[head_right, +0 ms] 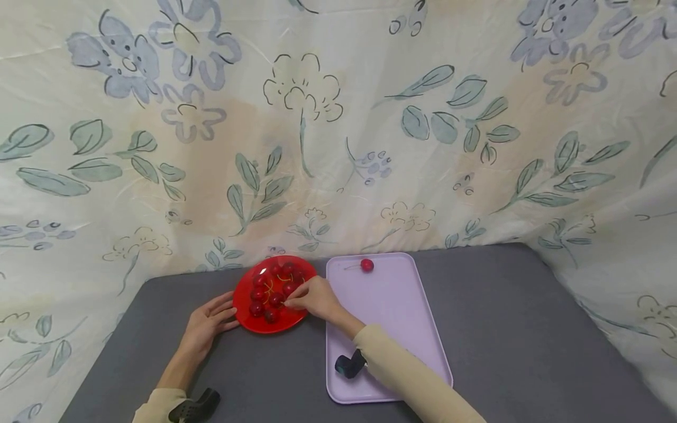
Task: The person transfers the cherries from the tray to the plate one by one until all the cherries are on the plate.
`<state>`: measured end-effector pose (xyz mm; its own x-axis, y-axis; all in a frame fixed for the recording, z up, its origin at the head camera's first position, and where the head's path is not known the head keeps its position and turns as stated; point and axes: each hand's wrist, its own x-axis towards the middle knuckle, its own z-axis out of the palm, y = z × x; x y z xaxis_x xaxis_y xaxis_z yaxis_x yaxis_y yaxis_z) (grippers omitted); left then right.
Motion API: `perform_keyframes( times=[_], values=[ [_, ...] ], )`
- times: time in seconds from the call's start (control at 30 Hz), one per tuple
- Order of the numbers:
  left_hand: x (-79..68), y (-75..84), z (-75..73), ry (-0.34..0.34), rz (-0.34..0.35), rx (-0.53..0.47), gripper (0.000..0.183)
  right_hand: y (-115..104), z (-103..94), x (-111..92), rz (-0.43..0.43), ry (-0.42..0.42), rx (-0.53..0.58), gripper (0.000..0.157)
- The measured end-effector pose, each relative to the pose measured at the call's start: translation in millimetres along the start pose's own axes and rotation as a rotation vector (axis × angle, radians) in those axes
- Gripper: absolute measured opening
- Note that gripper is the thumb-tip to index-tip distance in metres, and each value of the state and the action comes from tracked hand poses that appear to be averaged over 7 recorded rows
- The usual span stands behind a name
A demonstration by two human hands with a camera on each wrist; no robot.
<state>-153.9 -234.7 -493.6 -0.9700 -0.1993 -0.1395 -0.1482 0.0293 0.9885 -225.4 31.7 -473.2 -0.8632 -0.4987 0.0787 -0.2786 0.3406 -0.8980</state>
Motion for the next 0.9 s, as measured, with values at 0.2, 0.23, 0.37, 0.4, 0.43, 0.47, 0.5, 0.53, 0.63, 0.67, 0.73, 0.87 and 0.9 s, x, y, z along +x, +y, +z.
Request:
perform_keyframes(
  times=[0.2,0.23,0.37,0.4,0.43,0.47,0.5,0.53,0.63,0.67,0.73,0.87,0.9],
  values=[
    [-1.0,0.6,-0.8,-0.005,0.0,-0.004,0.047,-4.5,-3.3,2.1,-0.023,-0.08,-0.033,0.012],
    [-1.1,0.5,-1.0,-0.005,-0.001,-0.005,0.047,-5.4,-3.8,2.5,-0.022,-0.091,-0.042,0.012],
    [-0.7,0.4,-1.2,-0.006,-0.004,-0.006,0.047,-10.1,-5.9,3.1,-0.006,-0.112,-0.034,0.013],
    [-0.4,0.4,-1.1,-0.006,-0.005,-0.008,0.047,-11.3,-6.8,3.2,0.002,-0.108,-0.025,0.013],
    [-0.3,0.4,-1.4,-0.006,-0.005,-0.008,0.047,-12.2,-7.6,3.6,0.013,-0.1,-0.013,0.014],
    [-0.1,0.3,-1.5,-0.006,-0.006,-0.01,0.048,-13.1,-8.7,4.2,0.024,-0.088,0.0,0.014],
    [0.0,0.4,-1.6,-0.007,-0.006,-0.009,0.048,-13.9,-10.2,5.0,0.033,-0.073,0.01,0.015],
    [0.0,0.5,-1.7,-0.006,-0.006,-0.008,0.048,-14.4,-12.1,6.0,0.038,-0.057,0.013,0.016],
    [0.4,0.8,-1.7,-0.006,-0.007,-0.01,0.048,-14.9,-19.8,9.9,0.031,-0.01,-0.04,0.015],
    [0.6,0.9,-1.6,-0.006,-0.005,-0.012,0.048,-14.7,-22.9,11.4,0.023,0.004,-0.073,0.014],
    [1.0,1.0,-1.5,-0.006,-0.005,-0.014,0.048,-14.1,-29.3,14.1,0.004,0.024,-0.153,0.012],
    [2.4,0.6,-1.8,-0.008,-0.005,-0.011,0.048,-14.0,-42.3,18.1,-0.048,0.047,-0.318,0.01],
    [2.6,0.5,-2.1,-0.006,-0.007,-0.008,0.048,-14.1,-45.4,18.8,-0.06,0.048,-0.345,0.01]
  ],
)
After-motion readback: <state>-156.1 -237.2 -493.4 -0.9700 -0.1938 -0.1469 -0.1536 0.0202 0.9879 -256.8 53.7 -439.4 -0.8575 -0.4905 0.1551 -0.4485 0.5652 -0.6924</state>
